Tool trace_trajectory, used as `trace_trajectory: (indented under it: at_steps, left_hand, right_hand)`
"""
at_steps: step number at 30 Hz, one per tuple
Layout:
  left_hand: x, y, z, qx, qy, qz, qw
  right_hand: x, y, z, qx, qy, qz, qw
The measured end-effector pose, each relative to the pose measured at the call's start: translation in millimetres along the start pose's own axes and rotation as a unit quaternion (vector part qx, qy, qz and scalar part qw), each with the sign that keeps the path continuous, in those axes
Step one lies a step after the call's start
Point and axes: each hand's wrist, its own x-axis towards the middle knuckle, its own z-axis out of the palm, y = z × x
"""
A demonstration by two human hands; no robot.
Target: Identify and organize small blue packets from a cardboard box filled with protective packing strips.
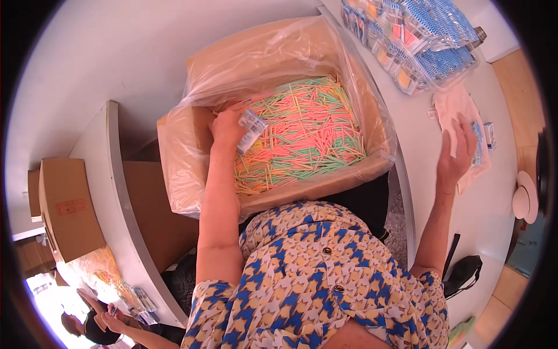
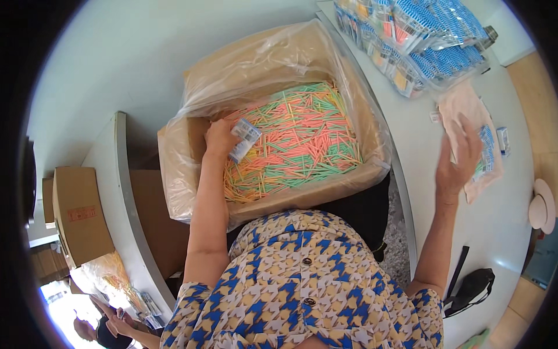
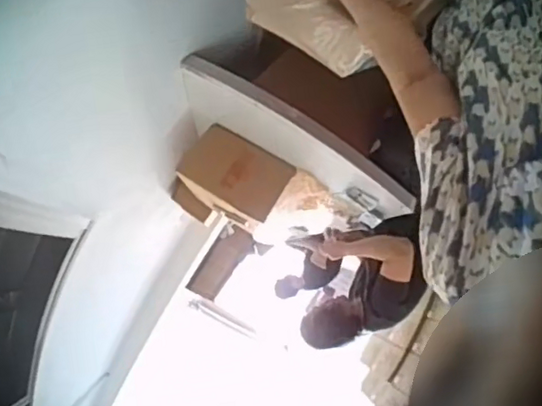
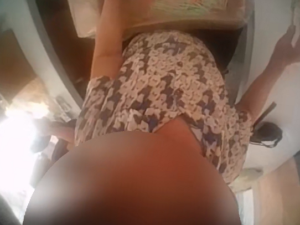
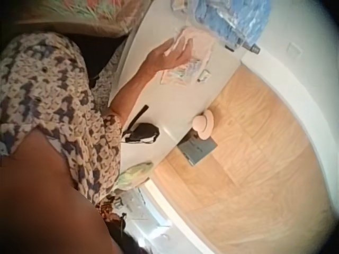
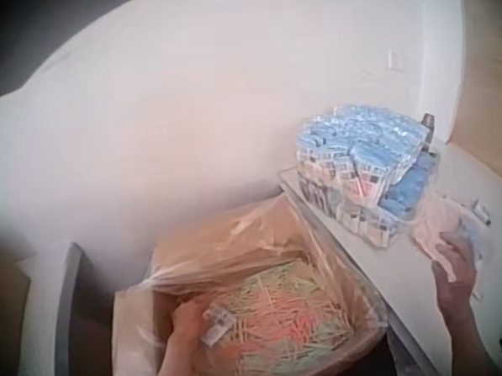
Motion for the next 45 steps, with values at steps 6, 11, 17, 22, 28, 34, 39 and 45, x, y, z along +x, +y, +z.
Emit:
trace_trajectory:
  at_steps: [6, 11, 17, 22, 28, 34, 39, 45]
  left_hand:
    - [1, -7, 1, 0.019, 0.042, 0.008, 0.999]
    - [-9, 1, -5, 0.056, 0.284, 0.086, 0.953]
    - [-7, 17, -23, -0.454, 0.202, 0.036, 0.867]
    - [-12, 27, -44, -0.772, 0.104, 0.046, 0.625]
    - [-8, 23, -51, -0.887, 0.066, 0.019, 0.457]
    - [-6, 24, -47, -0.89, 0.056, 0.045, 0.45]
    - [-6, 22, -49, -0.885, 0.057, 0.051, 0.46]
    - [-11, 21, -54, -0.89, 0.072, 0.041, 0.449]
  right_hand:
    - [25, -108, 66, 0.261, -0.166, -0.078, 0.948]
    - [35, -147, 139, 0.241, -0.368, -0.157, 0.884]
    - [2, -197, 185, 0.112, -0.501, -0.306, 0.802]
    - [-4, -212, 199, 0.091, -0.486, -0.307, 0.813]
    - [-15, -228, 202, -0.039, -0.421, -0.421, 0.803]
    - [-18, -230, 203, -0.104, -0.469, -0.467, 0.742]
    - [1, -228, 185, -0.024, -0.44, -0.404, 0.802]
    - [39, -194, 195, 0.265, -0.581, 0.047, 0.768]
